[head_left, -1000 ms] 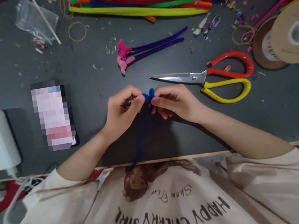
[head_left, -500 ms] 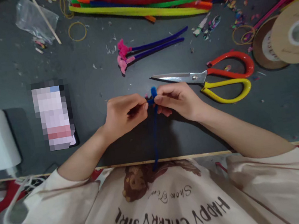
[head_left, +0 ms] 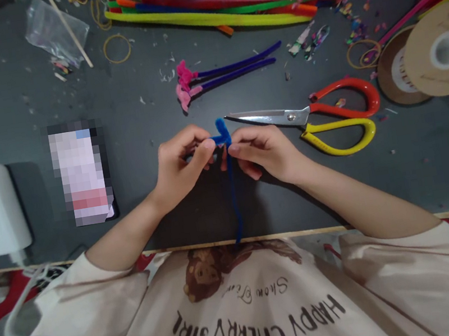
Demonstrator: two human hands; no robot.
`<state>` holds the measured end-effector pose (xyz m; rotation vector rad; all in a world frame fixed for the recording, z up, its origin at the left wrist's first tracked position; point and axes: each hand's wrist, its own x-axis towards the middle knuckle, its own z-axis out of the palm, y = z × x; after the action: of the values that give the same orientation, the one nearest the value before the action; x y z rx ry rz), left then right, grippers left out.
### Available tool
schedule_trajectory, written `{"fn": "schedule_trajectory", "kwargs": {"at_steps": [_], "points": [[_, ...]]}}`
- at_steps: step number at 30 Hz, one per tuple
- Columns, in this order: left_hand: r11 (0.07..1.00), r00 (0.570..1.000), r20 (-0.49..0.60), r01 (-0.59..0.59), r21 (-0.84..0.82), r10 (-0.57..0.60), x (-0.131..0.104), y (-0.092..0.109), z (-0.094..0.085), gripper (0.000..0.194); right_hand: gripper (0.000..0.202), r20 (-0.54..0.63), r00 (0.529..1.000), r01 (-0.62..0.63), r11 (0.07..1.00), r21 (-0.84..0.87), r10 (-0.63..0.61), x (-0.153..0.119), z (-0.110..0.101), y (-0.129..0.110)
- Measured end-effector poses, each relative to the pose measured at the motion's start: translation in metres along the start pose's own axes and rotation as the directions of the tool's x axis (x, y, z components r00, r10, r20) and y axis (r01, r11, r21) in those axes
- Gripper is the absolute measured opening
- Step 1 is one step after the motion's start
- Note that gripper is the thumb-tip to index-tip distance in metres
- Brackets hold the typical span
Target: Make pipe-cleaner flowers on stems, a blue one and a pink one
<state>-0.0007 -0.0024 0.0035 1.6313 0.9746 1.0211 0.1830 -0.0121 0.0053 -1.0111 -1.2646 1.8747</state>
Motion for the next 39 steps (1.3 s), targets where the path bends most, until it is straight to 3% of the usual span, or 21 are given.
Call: {"fn": "schedule_trajectory", "kwargs": {"at_steps": [2,8,17,20,23,25,26,29,32,35,39], "points": [[0.999,0.998,0.049,0.031,-0.04,-0.029,0.001,0.001,0.001,0.017,0.033,0.011,1.0,-0.001,1.0,-0.014,0.001,0.0,0.001,0.0],[0.997,0.996,0.04,0.077,-0.031,-0.076,0.0,-0.001,0.003,0.012,0.032,0.052,0.999,-0.005,0.995,-0.104,0.01,0.0,0.004,-0.004],[0.991,0.996,0.015,0.086,0.103,-0.088,0.003,0.001,0.002,0.018,0.036,0.193,0.972,-0.14,0.99,0.005,0.137,0.0,0.005,-0.002],[0.99,0.996,0.01,0.088,0.11,-0.09,0.003,0.001,0.0,0.018,0.029,0.194,0.976,-0.104,0.995,-0.004,0.102,-0.001,0.006,-0.001],[0.99,0.994,0.007,0.11,0.084,-0.111,0.003,0.001,0.0,0.018,0.016,0.111,0.994,0.022,0.983,-0.185,-0.001,-0.002,0.003,-0.001],[0.988,0.989,0.008,0.144,0.06,-0.145,0.004,0.002,0.0,0.017,0.009,0.045,0.99,0.142,0.899,-0.415,-0.135,-0.003,-0.002,-0.001],[0.986,0.987,0.011,0.159,0.057,-0.16,0.004,0.002,0.0,0.018,0.007,0.033,0.975,0.204,0.814,-0.545,-0.222,-0.004,-0.005,-0.001],[0.984,0.984,0.04,0.17,0.055,-0.172,0.004,0.004,0.001,0.02,0.015,0.104,0.878,0.323,0.416,-0.85,-0.468,-0.005,-0.016,0.001],[0.983,0.979,0.092,0.183,0.019,-0.184,0.003,0.004,0.002,0.019,0.026,0.179,0.793,0.281,0.089,-0.956,-0.582,-0.005,-0.024,0.004],[0.974,0.964,0.144,0.225,-0.003,-0.222,0.002,0.004,0.001,0.018,0.036,0.165,0.794,0.192,-0.017,-0.981,-0.585,-0.006,-0.027,0.006],[0.962,0.945,0.191,0.273,-0.005,-0.267,0.002,0.007,0.001,0.019,0.044,0.142,0.827,0.154,-0.023,-0.988,-0.544,-0.008,-0.025,0.005]]}}
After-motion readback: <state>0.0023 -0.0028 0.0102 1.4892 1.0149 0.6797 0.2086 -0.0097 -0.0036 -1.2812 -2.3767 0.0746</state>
